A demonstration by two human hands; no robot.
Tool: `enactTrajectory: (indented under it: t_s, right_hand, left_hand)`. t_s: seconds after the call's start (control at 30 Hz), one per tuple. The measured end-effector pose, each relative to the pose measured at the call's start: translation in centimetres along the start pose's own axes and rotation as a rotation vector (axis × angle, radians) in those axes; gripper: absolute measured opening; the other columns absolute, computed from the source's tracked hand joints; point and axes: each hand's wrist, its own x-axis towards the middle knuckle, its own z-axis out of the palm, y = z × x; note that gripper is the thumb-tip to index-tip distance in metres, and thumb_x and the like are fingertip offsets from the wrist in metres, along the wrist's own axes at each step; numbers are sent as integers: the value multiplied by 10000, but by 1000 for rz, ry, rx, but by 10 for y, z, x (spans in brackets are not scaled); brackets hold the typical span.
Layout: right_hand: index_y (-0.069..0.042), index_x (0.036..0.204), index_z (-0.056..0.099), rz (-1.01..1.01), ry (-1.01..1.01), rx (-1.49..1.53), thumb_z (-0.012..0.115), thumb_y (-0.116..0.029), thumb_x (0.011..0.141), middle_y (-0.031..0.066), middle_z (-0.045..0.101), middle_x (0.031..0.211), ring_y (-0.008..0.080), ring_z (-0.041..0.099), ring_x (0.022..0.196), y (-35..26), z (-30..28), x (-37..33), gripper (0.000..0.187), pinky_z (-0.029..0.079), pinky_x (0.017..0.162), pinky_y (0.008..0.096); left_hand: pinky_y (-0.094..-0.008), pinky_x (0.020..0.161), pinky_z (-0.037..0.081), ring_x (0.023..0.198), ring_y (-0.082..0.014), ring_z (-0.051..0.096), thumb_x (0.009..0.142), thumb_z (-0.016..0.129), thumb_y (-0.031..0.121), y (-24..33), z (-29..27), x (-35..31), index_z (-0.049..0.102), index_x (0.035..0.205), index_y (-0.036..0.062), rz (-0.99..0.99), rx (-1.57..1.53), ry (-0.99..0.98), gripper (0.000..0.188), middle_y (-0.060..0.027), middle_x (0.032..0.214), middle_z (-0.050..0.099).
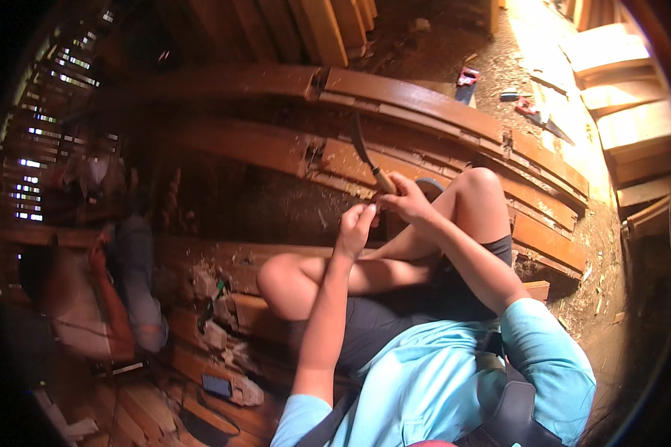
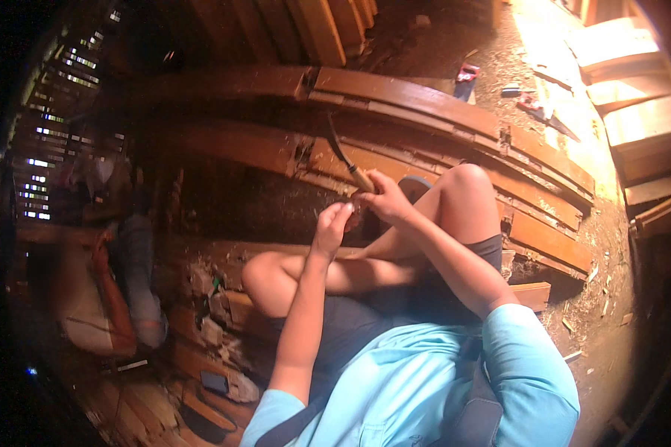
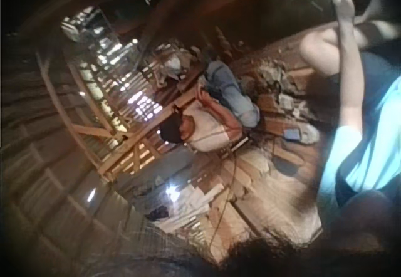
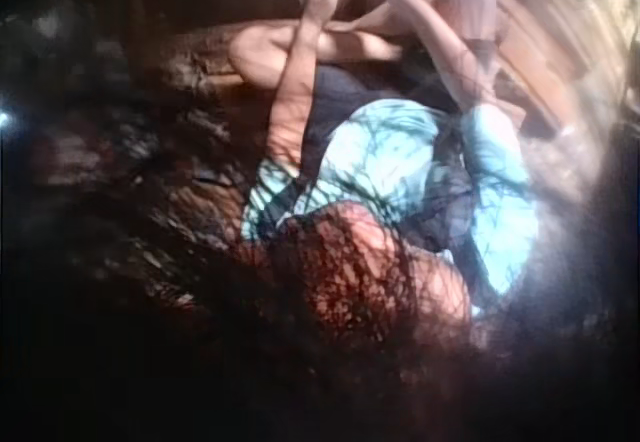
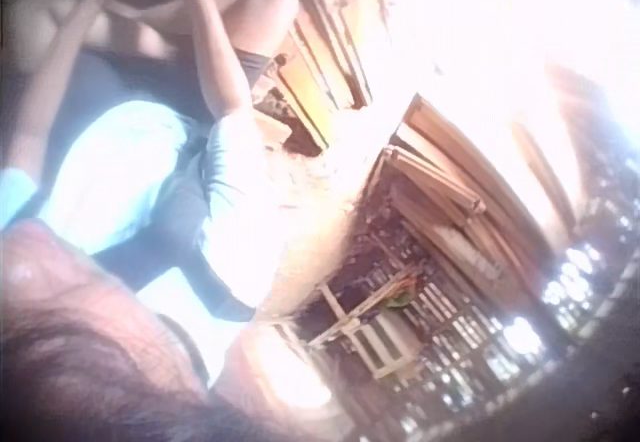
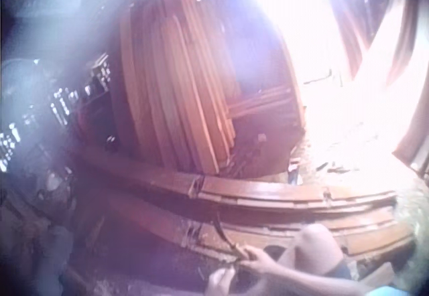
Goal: The person sits on a wooden floor and uses a curved knife to carve a small piece of wood. They repeatedly shave thin layers off the wood, inspecting the shape and sharpness of the blade between cuts. A second person sits nearby using a phone.
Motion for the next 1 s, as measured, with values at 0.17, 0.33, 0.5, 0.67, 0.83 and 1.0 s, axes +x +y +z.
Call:
enactTrajectory:
  t_s: [0.17, 0.33, 0.5, 0.67, 0.83, 1.0]
  right_hand:
    - [-22, 1096, 513, -72, -12, -238, 625, -20, 836, 69, 621, 916, 147, 617, 835, -20, 16, -14, 282, 498, 704, 285]
    - [-18, 1051, 502, -455, 137, -667, 609, -59, 887, 114, 626, 881, 186, 622, 782, -33, 30, -20, 201, 495, 720, 284]
    - [-25, 962, 545, -378, 31, -848, 644, -99, 857, 110, 615, 704, 268, 606, 601, -45, 18, -16, 162, 472, 571, 324]
    - [-39, 1053, 576, -99, 48, -267, 642, -174, 889, 13, 578, 651, 91, 513, 512, -33, 26, -18, 222, 414, 482, 249]
    - [-56, 1092, 593, 45, -29, -156, 617, -146, 920, -17, 589, 687, 23, 461, 498, -39, 26, -8, 196, 361, 439, 183]
    - [-50, 968, 582, -27, -2, -135, 659, -126, 887, -30, 557, 659, 36, 472, 506, -21, 15, -9, 135, 366, 446, 190]
  left_hand:
    - [-211, 634, 451, 685, -68, 566, 960, 542, 328, 14, 0, -8, 623, 889, 71, -216, -162, -171, 279, 9, 761, 605]
    - [-211, 631, 475, 680, -63, 577, 944, 544, 238, 20, -9, -2, 594, 886, 92, -188, -277, 1, 165, 21, 757, 602]
    - [-239, 618, 481, 653, -116, 573, 922, 529, 267, 30, -38, -3, 535, 789, 101, -145, -478, 159, 213, 1, 696, 539]
    - [-273, 623, 434, 615, -134, 493, 901, 486, 256, 29, -30, -2, 468, 709, 108, -107, -402, 44, 243, 1, 650, 461]
    - [-263, 628, 422, 615, -88, 457, 896, 495, 221, 29, -16, -1, 510, 722, 92, -125, -320, -56, 217, 18, 660, 470]
    - [-242, 604, 439, 626, -78, 501, 924, 521, 241, 41, 1, -4, 578, 812, 81, -188, -138, -51, 204, 26, 678, 499]
